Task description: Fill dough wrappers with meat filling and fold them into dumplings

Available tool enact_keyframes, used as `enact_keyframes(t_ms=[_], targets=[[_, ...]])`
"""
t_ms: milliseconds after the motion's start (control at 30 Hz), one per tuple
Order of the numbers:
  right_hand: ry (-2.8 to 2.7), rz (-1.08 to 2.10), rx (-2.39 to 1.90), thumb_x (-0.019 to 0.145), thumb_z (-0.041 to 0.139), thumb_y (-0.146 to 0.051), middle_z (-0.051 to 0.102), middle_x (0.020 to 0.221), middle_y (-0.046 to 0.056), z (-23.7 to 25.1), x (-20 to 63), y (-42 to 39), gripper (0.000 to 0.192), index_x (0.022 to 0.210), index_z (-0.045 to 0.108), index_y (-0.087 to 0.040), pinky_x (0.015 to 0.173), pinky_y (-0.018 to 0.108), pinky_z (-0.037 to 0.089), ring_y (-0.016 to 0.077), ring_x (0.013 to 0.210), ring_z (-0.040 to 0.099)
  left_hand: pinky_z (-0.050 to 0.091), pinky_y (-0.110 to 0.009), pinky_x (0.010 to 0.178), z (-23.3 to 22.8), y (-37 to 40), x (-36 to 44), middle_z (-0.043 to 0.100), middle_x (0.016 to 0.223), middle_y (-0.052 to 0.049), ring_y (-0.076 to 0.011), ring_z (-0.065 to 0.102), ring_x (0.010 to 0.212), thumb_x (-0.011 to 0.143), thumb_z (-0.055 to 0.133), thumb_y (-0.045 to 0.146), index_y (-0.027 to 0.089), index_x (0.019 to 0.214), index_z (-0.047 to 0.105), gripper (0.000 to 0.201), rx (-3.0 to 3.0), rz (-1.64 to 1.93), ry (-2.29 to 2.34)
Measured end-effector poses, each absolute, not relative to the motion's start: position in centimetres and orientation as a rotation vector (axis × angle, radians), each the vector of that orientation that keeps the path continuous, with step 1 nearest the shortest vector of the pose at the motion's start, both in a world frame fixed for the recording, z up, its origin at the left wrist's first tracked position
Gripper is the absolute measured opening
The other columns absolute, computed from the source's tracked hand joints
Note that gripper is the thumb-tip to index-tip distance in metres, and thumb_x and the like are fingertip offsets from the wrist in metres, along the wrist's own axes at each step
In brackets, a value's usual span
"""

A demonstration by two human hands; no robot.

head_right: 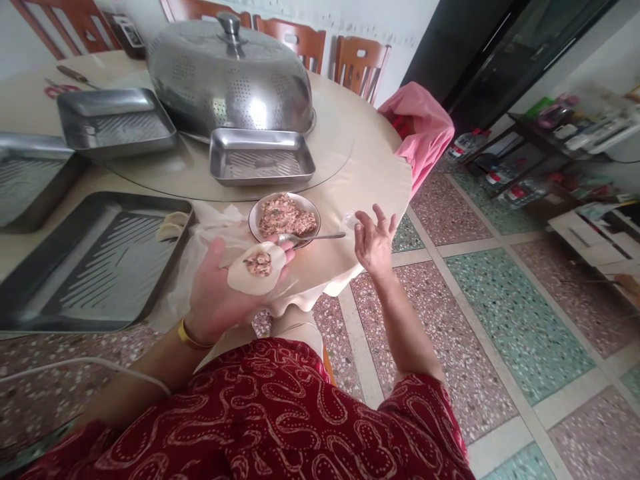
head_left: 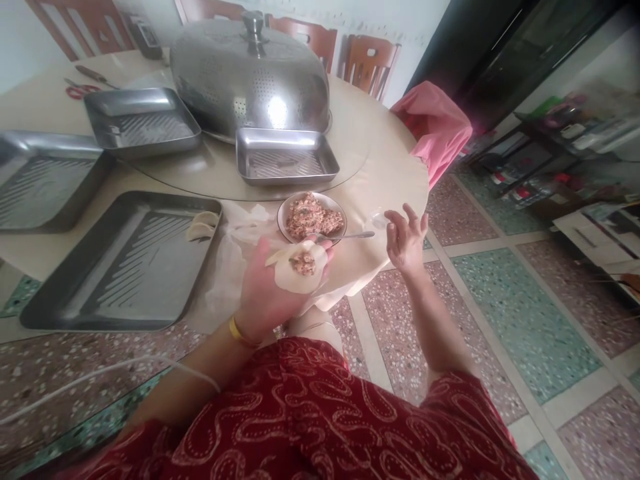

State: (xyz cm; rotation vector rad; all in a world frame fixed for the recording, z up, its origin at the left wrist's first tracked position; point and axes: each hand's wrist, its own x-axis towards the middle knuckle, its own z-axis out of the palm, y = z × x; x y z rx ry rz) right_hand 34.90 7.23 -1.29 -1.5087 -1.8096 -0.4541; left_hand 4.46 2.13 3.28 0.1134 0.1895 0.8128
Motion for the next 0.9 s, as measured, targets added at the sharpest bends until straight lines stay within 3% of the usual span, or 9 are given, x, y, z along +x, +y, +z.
enact_keyframes(t_ms=[100, 233, 433, 567, 900], targets=[[-1.802, -0.411, -1.449, 0.099, 0.039, -0.028, 0.071, 0.107, 0.004, -0.2, 33.1, 5.2, 0.028, 0.118, 0.06, -0.026, 0.116, 0.067, 0.022, 0.0308, 0.13, 0.053, 0.045, -0.038, 0.105, 3.3, 2.1, 4.6, 0.055, 0.143, -0.015, -0.0276, 0.038, 0.143, 0.09, 0.037, 0.067, 0.014, 0.155, 0.022, 0.085, 0.124, 0.811, 0.2], [-1.872, -0.174, -1.177, 0.1, 0.033, -0.024, 0.069, 0.112, -0.001, 0.9, 28.7, 1.2, 0.036, 0.128, 0.051, -0.035, 0.117, 0.061, 0.033, 0.0241, 0.131, 0.054, 0.044, -0.037, 0.106, 3.6, 1.9, 4.7, 0.054, 0.144, -0.014, -0.0269, 0.042, 0.14, 0.09, 0.032, 0.07, 0.015, 0.152, 0.029, 0.083, 0.122, 0.808, 0.228], [-2.089, -0.202, -1.009, 0.099, 0.037, -0.035, 0.072, 0.115, 0.002, 0.2, 24.6, -1.4, 0.036, 0.133, 0.049, -0.029, 0.125, 0.058, 0.017, 0.0246, 0.139, 0.046, 0.044, -0.037, 0.107, 4.4, 1.4, 4.8, 0.06, 0.136, -0.012, -0.0253, 0.051, 0.134, 0.094, 0.028, 0.066, 0.017, 0.147, 0.037, 0.074, 0.107, 0.781, 0.252], [-2.163, -0.251, -0.974, 0.098, 0.039, -0.035, 0.075, 0.112, 0.0, -0.6, 24.7, -1.5, 0.033, 0.127, 0.054, -0.03, 0.127, 0.055, 0.008, 0.025, 0.139, 0.046, 0.045, -0.04, 0.107, 4.0, 1.2, 4.4, 0.063, 0.134, -0.011, -0.0272, 0.044, 0.14, 0.091, 0.034, 0.065, 0.02, 0.148, 0.037, 0.073, 0.131, 0.772, 0.197], [-2.251, -0.236, -0.895, 0.094, 0.049, -0.034, 0.07, 0.123, -0.007, -1.4, 25.2, -2.8, 0.037, 0.131, 0.053, -0.037, 0.128, 0.055, 0.006, 0.0213, 0.138, 0.047, 0.046, -0.044, 0.105, 4.2, 0.8, 4.3, 0.061, 0.135, -0.013, -0.0304, 0.042, 0.14, 0.09, 0.033, 0.068, 0.018, 0.15, 0.036, 0.078, 0.128, 0.787, 0.193]])
